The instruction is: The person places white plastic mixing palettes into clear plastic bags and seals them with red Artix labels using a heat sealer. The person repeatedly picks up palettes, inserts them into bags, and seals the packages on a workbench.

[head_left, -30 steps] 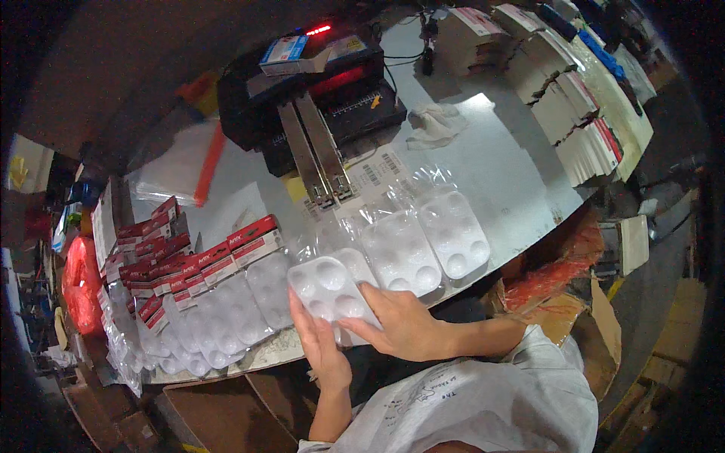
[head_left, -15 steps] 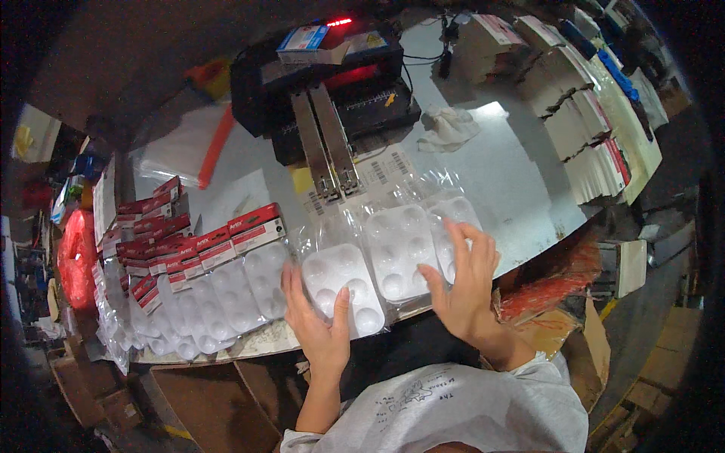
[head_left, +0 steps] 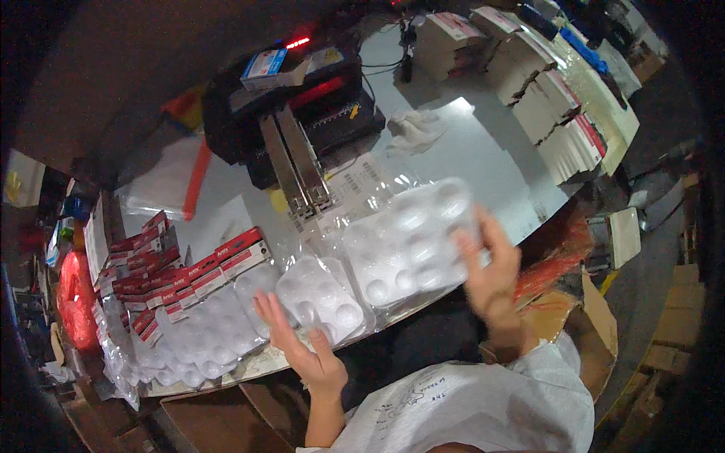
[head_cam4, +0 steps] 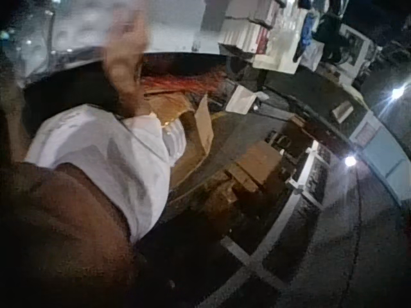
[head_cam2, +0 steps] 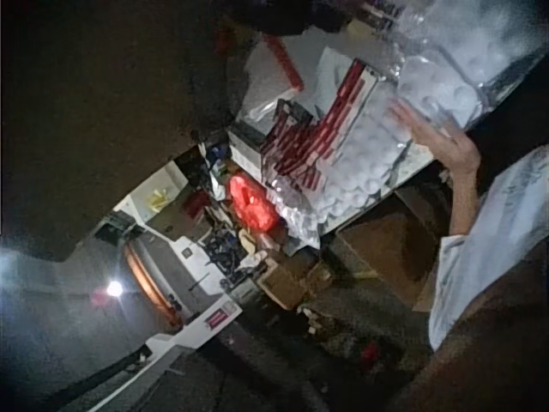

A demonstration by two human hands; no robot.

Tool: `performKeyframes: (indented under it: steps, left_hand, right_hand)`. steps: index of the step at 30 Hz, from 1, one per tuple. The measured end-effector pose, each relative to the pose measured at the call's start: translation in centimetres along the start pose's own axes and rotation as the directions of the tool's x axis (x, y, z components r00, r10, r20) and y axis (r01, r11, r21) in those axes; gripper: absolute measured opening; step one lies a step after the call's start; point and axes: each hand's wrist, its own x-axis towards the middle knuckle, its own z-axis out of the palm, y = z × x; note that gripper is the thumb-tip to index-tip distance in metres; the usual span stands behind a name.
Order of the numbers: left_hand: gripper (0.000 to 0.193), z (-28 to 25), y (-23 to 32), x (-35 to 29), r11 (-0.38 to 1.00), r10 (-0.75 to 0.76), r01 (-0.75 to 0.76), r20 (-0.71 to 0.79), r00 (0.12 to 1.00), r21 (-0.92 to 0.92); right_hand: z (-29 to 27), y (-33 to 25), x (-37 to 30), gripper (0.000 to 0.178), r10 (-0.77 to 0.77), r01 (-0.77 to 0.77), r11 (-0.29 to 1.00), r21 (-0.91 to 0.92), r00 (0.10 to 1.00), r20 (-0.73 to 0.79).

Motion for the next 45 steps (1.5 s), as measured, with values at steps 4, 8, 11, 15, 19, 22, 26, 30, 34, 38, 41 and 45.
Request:
performKeyframes:
  steps: [4, 8, 11, 15, 19, 22, 26, 30, 34, 38, 41, 45]
  left_hand:
    - [0.061, 1.1, -0.3, 0.7, 0.968, -0.022, -0.044, 0.257, 0.966, 0.247]
    - [0.060, 2.5, -1.5, 1.1, 0.902, 0.040, -0.185, 0.352, 0.935, 0.389]
    - [0.043, 1.8, -2.9, 1.7, 0.945, -0.116, 0.017, 0.287, 0.951, 0.326]
    - [0.052, -0.4, -5.2, 1.4, 0.988, 0.023, -0.025, 0.013, 1.000, 0.154]
    - [0.051, -1.1, -7.1, 1.0, 0.988, -0.094, 0.094, 0.000, 0.996, 0.123]
    - [0.050, -0.5, -8.0, 1.0, 0.953, -0.286, 0.281, 0.033, 0.958, 0.108]
    - [0.044, 0.1, -7.2, 1.7, 0.936, 0.314, -0.325, 0.097, 0.944, 0.135]
    - [0.023, 0.5, -4.4, 2.2, 0.990, 0.085, -0.091, 0.054, 0.995, 0.105]
    - [0.024, 1.6, -2.2, 2.2, 0.999, -0.029, 0.029, 0.009, 1.000, 0.030]
    - [0.024, 1.1, -2.2, 1.8, 1.000, -0.022, 0.022, 0.009, 1.000, 0.019]
    - [0.022, -0.4, -3.2, 1.5, 0.996, -0.053, 0.054, -0.010, 0.999, 0.069]
    - [0.018, -1.7, -4.1, 1.8, 0.994, -0.102, 0.107, -0.138, 0.985, 0.030]
  right_hand:
    - [-1.0, 5.1, 3.4, 0.040, 0.033, -0.012, 0.984, -0.179, 0.993, 0.113]
    - [-0.5, 7.9, 2.8, 0.037, -0.296, 0.295, 0.896, -0.332, 0.954, 0.050]
    - [-6.9, 8.7, 7.0, 0.039, -0.533, 0.315, 0.755, -0.576, 0.806, -0.258]
    - [-20.1, 11.7, 17.5, 0.060, -0.605, -0.258, 0.422, -0.869, 0.634, -0.482]
    - [-26.7, 15.9, 22.6, 0.093, 0.046, -0.290, 0.703, -0.650, 0.929, -0.366]
    - [-27.0, 16.9, 22.5, 0.092, 0.049, -0.241, 0.752, -0.613, 0.948, -0.313]
    - [-25.1, 16.0, 19.5, 0.098, -0.046, -0.185, 0.746, -0.640, 0.944, -0.327]
    - [-21.3, 14.5, 15.6, 0.103, -0.040, -0.218, 0.689, -0.691, 0.941, -0.337]
    - [-16.2, 12.4, 13.1, 0.105, -0.240, 0.054, 0.718, -0.694, 0.955, -0.174]
    - [-11.6, 9.9, 14.2, 0.105, -0.303, 0.152, 0.706, -0.692, 0.948, -0.100]
    - [-10.0, 7.4, 14.8, 0.106, -0.240, 0.145, 0.691, -0.708, 0.970, -0.035]
    - [-7.7, 2.9, 14.1, 0.080, -0.366, 0.161, 0.332, -0.929, 0.930, 0.031]
